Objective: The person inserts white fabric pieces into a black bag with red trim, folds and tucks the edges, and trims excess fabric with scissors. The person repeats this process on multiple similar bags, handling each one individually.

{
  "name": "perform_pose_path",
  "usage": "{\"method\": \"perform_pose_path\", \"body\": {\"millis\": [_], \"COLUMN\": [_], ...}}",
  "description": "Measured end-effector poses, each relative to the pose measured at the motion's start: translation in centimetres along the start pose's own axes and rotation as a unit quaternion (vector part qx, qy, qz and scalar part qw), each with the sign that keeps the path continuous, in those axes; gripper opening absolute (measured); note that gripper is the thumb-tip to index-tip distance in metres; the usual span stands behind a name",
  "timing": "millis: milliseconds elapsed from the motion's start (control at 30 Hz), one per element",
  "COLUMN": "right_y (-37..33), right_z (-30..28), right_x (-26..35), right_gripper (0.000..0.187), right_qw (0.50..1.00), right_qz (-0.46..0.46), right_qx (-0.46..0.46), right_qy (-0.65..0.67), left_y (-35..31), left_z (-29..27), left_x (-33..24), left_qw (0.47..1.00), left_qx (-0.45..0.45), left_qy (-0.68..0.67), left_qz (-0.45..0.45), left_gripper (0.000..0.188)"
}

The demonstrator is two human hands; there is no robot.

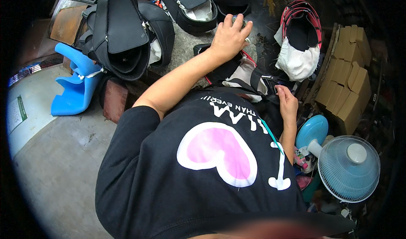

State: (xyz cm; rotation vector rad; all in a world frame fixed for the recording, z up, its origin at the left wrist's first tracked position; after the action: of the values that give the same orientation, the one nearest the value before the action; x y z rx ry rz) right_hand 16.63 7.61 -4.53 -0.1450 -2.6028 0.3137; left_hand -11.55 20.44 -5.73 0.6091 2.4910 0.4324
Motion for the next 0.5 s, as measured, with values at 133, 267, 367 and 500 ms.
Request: {"method": "perform_pose_path", "body": {"millis": [133,267,367,500], "right_y": [-0.4,-0.2,0.3,1.2], "right_z": [0.2,1.1,1.6,1.2], "right_x": [-0.5,-0.1,1.1,2.5], "right_gripper": [0.026,0.022,0.022,0.024], "right_qw": [0.997,0.997,0.993,0.993], "right_qz": [-0.008,-0.037,-0.022,-0.049], "right_qx": [-0.016,-0.02,0.002,-0.006], "right_qy": [0.069,0.063,0.118,0.104], "left_y": [1.2,3.5,5.6,7.3], "left_z": [-0.3,1.2,3.2,5.4], "left_x": [-0.2,-0.7,-0.4,0.3], "left_qw": [0.998,0.991,0.988,0.988], "left_qx": [0.065,0.036,0.07,0.088], "left_qy": [-0.013,-0.089,-0.098,-0.089], "left_qz": [0.018,0.097,0.097,0.093], "left_gripper": [0.067,0.067,0.065,0.065]}}
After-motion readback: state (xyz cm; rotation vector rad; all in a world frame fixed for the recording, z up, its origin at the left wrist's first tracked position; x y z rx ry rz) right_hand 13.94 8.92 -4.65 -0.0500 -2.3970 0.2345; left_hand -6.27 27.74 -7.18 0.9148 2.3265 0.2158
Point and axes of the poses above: each hand's wrist, its own y-axis towards the middle knuckle, its own z-axis out of the palm, x = y × z, the point moved 1 cm from there along y, towards the middle knuckle, and after that the axes turned 13 degrees about -y, right-handed, at the moved point
